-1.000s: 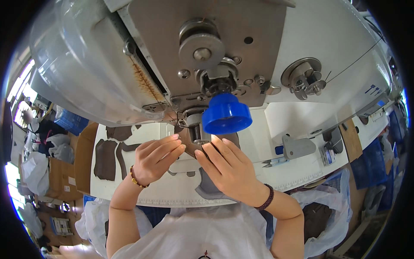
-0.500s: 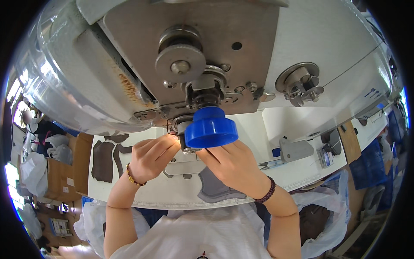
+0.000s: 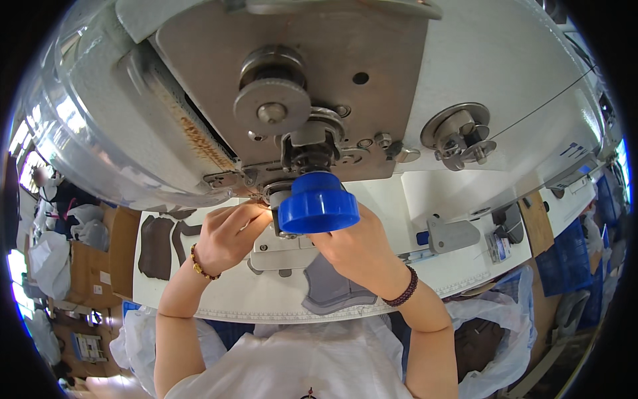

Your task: Stitching leather shoe components together using an industrial sewing machine.

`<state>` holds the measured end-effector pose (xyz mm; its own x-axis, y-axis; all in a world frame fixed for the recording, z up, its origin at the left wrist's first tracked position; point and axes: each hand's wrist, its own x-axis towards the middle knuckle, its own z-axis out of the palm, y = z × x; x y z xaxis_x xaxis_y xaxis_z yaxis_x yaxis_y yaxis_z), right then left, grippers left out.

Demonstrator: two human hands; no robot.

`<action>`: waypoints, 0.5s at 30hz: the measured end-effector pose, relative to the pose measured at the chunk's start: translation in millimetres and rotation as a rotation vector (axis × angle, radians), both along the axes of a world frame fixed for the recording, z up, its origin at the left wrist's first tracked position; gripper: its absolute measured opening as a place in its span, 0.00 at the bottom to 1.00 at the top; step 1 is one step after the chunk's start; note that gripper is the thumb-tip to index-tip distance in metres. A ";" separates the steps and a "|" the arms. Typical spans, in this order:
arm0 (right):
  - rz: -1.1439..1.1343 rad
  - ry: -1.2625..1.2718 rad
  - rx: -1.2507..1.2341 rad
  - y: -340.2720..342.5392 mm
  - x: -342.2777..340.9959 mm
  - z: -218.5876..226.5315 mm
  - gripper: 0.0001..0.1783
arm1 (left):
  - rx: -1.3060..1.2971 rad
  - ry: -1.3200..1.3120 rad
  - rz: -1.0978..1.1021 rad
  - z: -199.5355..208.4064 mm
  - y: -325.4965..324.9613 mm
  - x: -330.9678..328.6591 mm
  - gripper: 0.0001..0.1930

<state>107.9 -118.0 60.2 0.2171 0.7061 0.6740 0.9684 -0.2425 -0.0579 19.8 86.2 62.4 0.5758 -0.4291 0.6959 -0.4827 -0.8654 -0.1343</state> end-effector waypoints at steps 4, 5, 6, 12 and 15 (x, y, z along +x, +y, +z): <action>0.000 -0.027 0.009 0.5 1.4 -1.8 0.20 | -0.050 0.006 -0.045 -0.4 4.6 1.0 0.14; -0.001 -0.025 0.010 0.8 0.7 -1.7 0.20 | -0.049 0.008 -0.046 -0.2 4.7 1.3 0.14; 0.036 -0.023 0.039 1.2 -0.3 -0.8 0.20 | -0.063 -0.002 -0.048 0.2 4.2 1.7 0.13; 0.044 -0.063 0.043 -0.7 0.2 0.6 0.14 | 0.001 -0.065 -0.009 -8.0 2.3 1.7 0.10; 0.073 0.144 0.090 3.9 4.3 -4.0 0.11 | 0.024 -0.099 0.017 -11.1 2.9 3.8 0.08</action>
<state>112.2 -114.1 56.2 0.2661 0.6620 0.7006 0.9635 -0.1597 -0.2151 23.7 89.1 51.4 0.5125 -0.4371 0.7392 -0.4513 -0.8694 -0.2012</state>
